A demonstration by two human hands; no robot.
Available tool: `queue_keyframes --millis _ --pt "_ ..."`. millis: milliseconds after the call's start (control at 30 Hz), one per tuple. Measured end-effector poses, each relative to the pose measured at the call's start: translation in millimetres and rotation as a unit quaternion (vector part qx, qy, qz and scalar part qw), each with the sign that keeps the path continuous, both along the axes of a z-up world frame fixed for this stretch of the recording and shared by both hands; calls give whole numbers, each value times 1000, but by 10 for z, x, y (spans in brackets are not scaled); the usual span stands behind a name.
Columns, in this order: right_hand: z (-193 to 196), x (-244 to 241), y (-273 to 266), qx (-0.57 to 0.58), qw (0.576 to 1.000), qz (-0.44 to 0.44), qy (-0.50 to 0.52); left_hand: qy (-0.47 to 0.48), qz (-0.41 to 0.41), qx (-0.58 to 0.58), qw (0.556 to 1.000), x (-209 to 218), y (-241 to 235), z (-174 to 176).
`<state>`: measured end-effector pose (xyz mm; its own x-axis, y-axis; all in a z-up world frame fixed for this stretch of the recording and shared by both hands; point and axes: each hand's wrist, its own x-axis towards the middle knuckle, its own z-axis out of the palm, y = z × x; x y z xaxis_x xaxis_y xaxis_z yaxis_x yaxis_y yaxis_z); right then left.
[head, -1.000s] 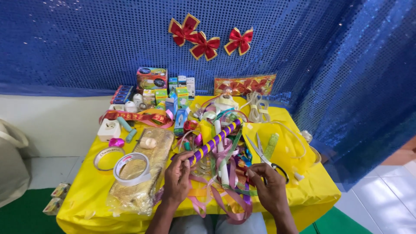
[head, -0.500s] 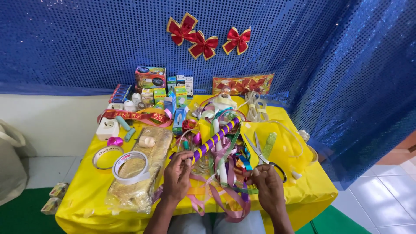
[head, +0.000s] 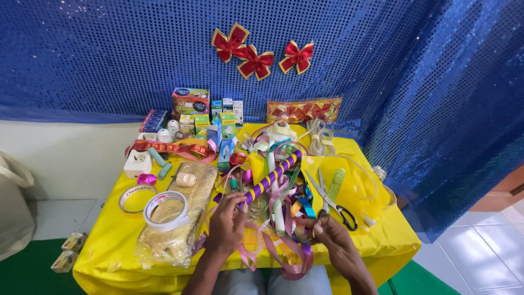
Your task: The person wraps a purple and yellow striped ribbon around a cylindrical object, securing it with tape. They continue to wrap and adjust the ribbon, ensuring it is tightly secured.
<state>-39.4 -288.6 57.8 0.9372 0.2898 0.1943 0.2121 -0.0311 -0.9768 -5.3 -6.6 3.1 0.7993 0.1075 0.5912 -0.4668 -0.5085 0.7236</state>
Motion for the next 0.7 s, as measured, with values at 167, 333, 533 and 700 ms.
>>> queue_keyframes --millis 167,333,533,700 --pt "-62 -3 26 8 999 -4 38 -24 20 72 997 -6 -50 -38" --pt "-95 -39 88 38 998 -10 52 -43 32 125 991 90 -75 -153" --pt "-116 -42 99 23 998 -37 47 -117 -30 160 980 89 -296 115" --pt "-133 -52 94 31 998 -44 -29 -136 -131 267 945 182 -690 186"
